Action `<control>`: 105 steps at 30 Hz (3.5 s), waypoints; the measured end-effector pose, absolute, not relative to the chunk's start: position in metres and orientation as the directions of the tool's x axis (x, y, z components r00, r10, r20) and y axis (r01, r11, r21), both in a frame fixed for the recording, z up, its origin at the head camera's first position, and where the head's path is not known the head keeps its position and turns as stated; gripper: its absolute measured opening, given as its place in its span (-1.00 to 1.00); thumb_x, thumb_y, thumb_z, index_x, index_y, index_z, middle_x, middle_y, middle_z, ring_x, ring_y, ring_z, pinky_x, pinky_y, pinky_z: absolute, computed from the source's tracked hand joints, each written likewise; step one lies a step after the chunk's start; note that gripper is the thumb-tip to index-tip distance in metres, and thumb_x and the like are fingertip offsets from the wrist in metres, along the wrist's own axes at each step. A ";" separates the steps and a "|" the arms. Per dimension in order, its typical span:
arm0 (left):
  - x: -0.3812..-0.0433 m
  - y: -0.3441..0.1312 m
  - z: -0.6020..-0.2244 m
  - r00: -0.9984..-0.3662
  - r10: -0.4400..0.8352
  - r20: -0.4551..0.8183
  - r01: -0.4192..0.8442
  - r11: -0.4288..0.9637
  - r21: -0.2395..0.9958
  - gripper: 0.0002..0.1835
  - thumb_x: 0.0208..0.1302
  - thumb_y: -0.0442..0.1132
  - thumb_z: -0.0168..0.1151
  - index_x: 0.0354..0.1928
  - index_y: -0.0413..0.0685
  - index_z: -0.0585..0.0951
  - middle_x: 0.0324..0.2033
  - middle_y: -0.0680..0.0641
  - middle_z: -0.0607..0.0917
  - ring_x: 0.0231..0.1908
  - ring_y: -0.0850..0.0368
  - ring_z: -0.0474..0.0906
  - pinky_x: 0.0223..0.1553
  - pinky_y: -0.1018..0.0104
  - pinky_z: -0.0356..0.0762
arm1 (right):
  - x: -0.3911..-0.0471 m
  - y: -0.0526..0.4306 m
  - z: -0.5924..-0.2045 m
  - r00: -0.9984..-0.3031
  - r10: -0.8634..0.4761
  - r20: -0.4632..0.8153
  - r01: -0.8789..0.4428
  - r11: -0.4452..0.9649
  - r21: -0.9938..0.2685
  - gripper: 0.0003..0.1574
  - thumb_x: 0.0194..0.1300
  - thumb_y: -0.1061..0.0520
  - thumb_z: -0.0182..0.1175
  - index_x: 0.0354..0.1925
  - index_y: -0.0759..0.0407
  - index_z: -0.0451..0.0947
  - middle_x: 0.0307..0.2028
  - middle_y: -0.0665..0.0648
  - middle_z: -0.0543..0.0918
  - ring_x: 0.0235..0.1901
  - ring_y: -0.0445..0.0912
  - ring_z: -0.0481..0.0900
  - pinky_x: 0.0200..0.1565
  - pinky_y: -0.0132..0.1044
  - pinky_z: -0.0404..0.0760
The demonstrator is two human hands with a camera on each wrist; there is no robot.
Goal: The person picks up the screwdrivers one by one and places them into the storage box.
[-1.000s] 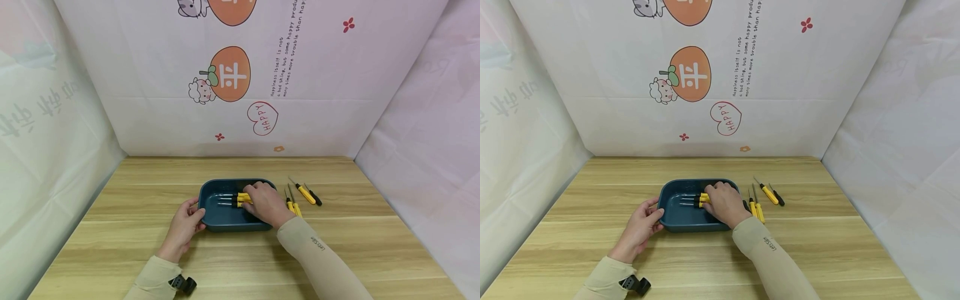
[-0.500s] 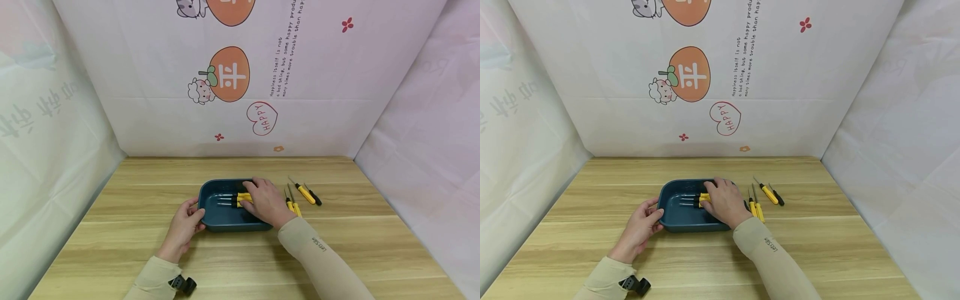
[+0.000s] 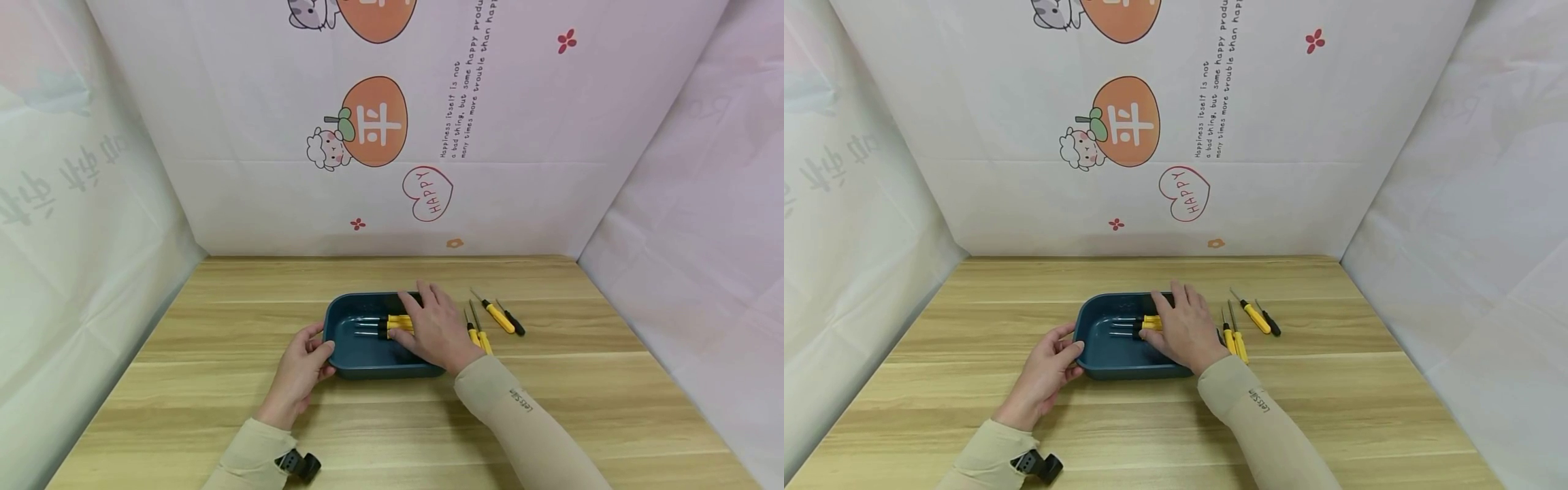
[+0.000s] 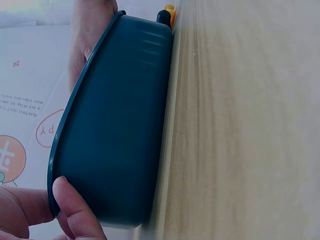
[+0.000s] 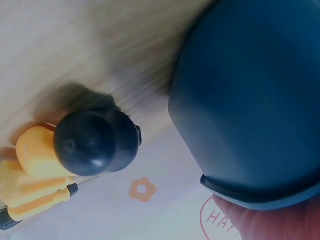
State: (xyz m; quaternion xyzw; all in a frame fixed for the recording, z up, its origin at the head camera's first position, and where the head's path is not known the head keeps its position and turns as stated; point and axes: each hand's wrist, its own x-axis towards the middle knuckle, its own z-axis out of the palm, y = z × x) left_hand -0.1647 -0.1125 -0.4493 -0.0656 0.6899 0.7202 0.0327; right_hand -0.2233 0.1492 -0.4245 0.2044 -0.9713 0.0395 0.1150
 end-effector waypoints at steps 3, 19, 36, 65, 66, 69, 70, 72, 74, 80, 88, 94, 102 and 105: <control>-0.165 -0.112 -0.449 -0.989 -0.045 -0.140 -0.137 -0.046 0.989 -0.45 0.56 -0.31 0.13 0.51 -0.14 0.33 -0.11 -0.13 0.41 -0.32 0.10 0.49 -0.36 0.41 0.63 | -0.223 0.150 -0.425 -0.895 -0.378 0.238 -0.397 0.917 -0.038 0.06 0.39 -0.55 0.10 0.60 -0.06 0.22 0.59 0.35 0.12 0.55 0.34 0.13 0.51 0.27 0.21; -0.164 -0.112 -0.449 -0.987 -0.050 -0.153 -0.151 -0.042 0.988 -0.44 0.56 -0.30 0.14 0.52 -0.12 0.31 -0.09 -0.14 0.41 -0.32 0.10 0.50 -0.36 0.41 0.63 | -0.223 0.157 -0.429 -0.914 -0.315 0.257 -0.323 0.946 0.010 0.21 0.26 -0.73 -0.01 0.65 -0.21 0.09 0.64 0.27 0.01 0.59 0.38 0.01 0.46 0.44 0.13; -0.165 -0.112 -0.448 -0.988 -0.046 -0.149 -0.146 -0.052 0.988 -0.46 0.55 -0.32 0.13 0.51 -0.13 0.33 -0.12 -0.13 0.40 -0.34 0.11 0.49 -0.37 0.42 0.63 | -0.226 0.169 -0.424 -0.923 -0.283 0.259 -0.292 0.956 0.003 0.21 0.28 -0.71 0.00 0.65 -0.16 0.10 0.64 0.31 0.02 0.58 0.41 0.00 0.45 0.47 0.12; -0.165 -0.112 -0.449 -0.989 -0.040 -0.144 -0.142 -0.057 0.988 -0.44 0.55 -0.33 0.13 0.52 -0.15 0.31 -0.13 -0.12 0.41 -0.33 0.12 0.48 -0.38 0.42 0.62 | -0.231 0.210 -0.421 -0.957 -0.174 0.234 -0.194 0.979 -0.065 0.17 0.37 -0.67 -0.08 0.66 -0.09 0.07 0.63 0.36 -0.03 0.56 0.48 -0.05 0.44 0.52 0.04; -0.165 -0.112 -0.449 -0.989 -0.040 -0.144 -0.142 -0.057 0.988 -0.44 0.55 -0.34 0.13 0.52 -0.15 0.31 -0.13 -0.12 0.41 -0.33 0.12 0.48 -0.38 0.42 0.62 | -0.232 0.212 -0.422 -0.958 -0.169 0.230 -0.189 0.980 -0.067 0.17 0.37 -0.67 -0.09 0.66 -0.09 0.05 0.64 0.36 -0.04 0.56 0.48 -0.06 0.44 0.53 0.03; -0.165 -0.112 -0.449 -0.989 -0.042 -0.144 -0.141 -0.057 0.988 -0.44 0.55 -0.34 0.13 0.51 -0.15 0.31 -0.12 -0.13 0.41 -0.33 0.12 0.48 -0.38 0.42 0.62 | -0.232 0.218 -0.422 -0.965 -0.155 0.214 -0.174 0.982 -0.075 0.18 0.37 -0.69 -0.13 0.67 -0.09 0.03 0.64 0.37 -0.07 0.57 0.48 -0.08 0.44 0.54 0.00; -0.165 -0.112 -0.448 -0.989 -0.042 -0.144 -0.142 -0.056 0.988 -0.45 0.55 -0.34 0.13 0.51 -0.16 0.31 -0.12 -0.13 0.41 -0.33 0.12 0.48 -0.38 0.42 0.62 | -0.233 0.220 -0.423 -0.967 -0.150 0.204 -0.169 0.983 -0.078 0.19 0.38 -0.69 -0.15 0.67 -0.09 0.01 0.64 0.37 -0.09 0.57 0.48 -0.10 0.44 0.54 -0.02; -0.165 -0.112 -0.448 -0.988 -0.043 -0.145 -0.143 -0.055 0.988 -0.45 0.55 -0.34 0.13 0.51 -0.15 0.32 -0.12 -0.13 0.41 -0.33 0.12 0.49 -0.38 0.42 0.62 | -0.233 0.224 -0.423 -0.972 -0.136 0.191 -0.156 0.984 -0.089 0.19 0.37 -0.70 -0.18 0.67 -0.09 0.01 0.65 0.37 -0.12 0.57 0.48 -0.12 0.44 0.55 -0.05; -0.165 -0.112 -0.448 -0.988 -0.043 -0.147 -0.144 -0.053 0.988 -0.45 0.55 -0.34 0.13 0.51 -0.15 0.32 -0.11 -0.13 0.41 -0.33 0.12 0.49 -0.38 0.42 0.62 | -0.234 0.227 -0.423 -0.976 -0.125 0.181 -0.144 0.984 -0.101 0.19 0.37 -0.71 -0.19 0.67 -0.09 0.01 0.65 0.37 -0.14 0.57 0.49 -0.14 0.43 0.56 -0.07; -0.165 -0.112 -0.449 -0.988 -0.042 -0.148 -0.146 -0.052 0.988 -0.44 0.55 -0.33 0.13 0.51 -0.14 0.32 -0.11 -0.13 0.41 -0.33 0.13 0.49 -0.38 0.43 0.62 | -0.237 0.237 -0.423 -0.981 -0.091 0.170 -0.113 0.986 -0.122 0.17 0.40 -0.68 -0.19 0.67 -0.07 0.01 0.64 0.38 -0.14 0.57 0.50 -0.19 0.42 0.58 -0.08; -0.165 -0.112 -0.449 -0.988 -0.043 -0.151 -0.149 -0.052 0.987 -0.44 0.55 -0.33 0.13 0.51 -0.14 0.32 -0.12 -0.12 0.41 -0.34 0.13 0.49 -0.38 0.43 0.62 | -0.239 0.250 -0.424 -0.985 -0.075 0.158 -0.096 0.987 -0.126 0.13 0.44 -0.64 -0.20 0.68 -0.06 -0.03 0.63 0.42 -0.13 0.55 0.54 -0.18 0.41 0.58 -0.02; -0.165 -0.112 -0.449 -0.987 -0.042 -0.153 -0.151 -0.056 0.987 -0.44 0.55 -0.33 0.13 0.51 -0.13 0.32 -0.12 -0.12 0.40 -0.33 0.13 0.48 -0.38 0.42 0.62 | -0.237 0.258 -0.422 -0.992 -0.065 0.109 -0.078 0.989 -0.124 0.08 0.50 -0.59 -0.27 0.69 -0.07 -0.10 0.64 0.42 -0.18 0.54 0.55 -0.16 0.42 0.56 -0.03; -0.165 -0.112 -0.449 -0.988 -0.047 -0.150 -0.147 -0.056 0.987 -0.45 0.55 -0.33 0.13 0.51 -0.14 0.33 -0.13 -0.12 0.43 -0.34 0.13 0.49 -0.39 0.43 0.62 | -0.235 0.265 -0.425 -0.993 -0.054 0.104 -0.069 0.987 -0.148 -0.01 0.58 -0.45 -0.18 0.69 -0.03 -0.11 0.63 0.43 -0.12 0.51 0.54 -0.03 0.41 0.54 0.07; -0.165 -0.112 -0.449 -0.988 -0.050 -0.149 -0.147 -0.054 0.988 -0.46 0.55 -0.33 0.13 0.50 -0.14 0.34 -0.13 -0.12 0.45 -0.35 0.14 0.50 -0.39 0.43 0.62 | -0.234 0.267 -0.426 -0.994 -0.048 0.097 -0.063 0.986 -0.155 0.01 0.57 -0.49 -0.25 0.69 -0.04 -0.13 0.63 0.41 -0.10 0.50 0.52 0.03 0.41 0.52 0.10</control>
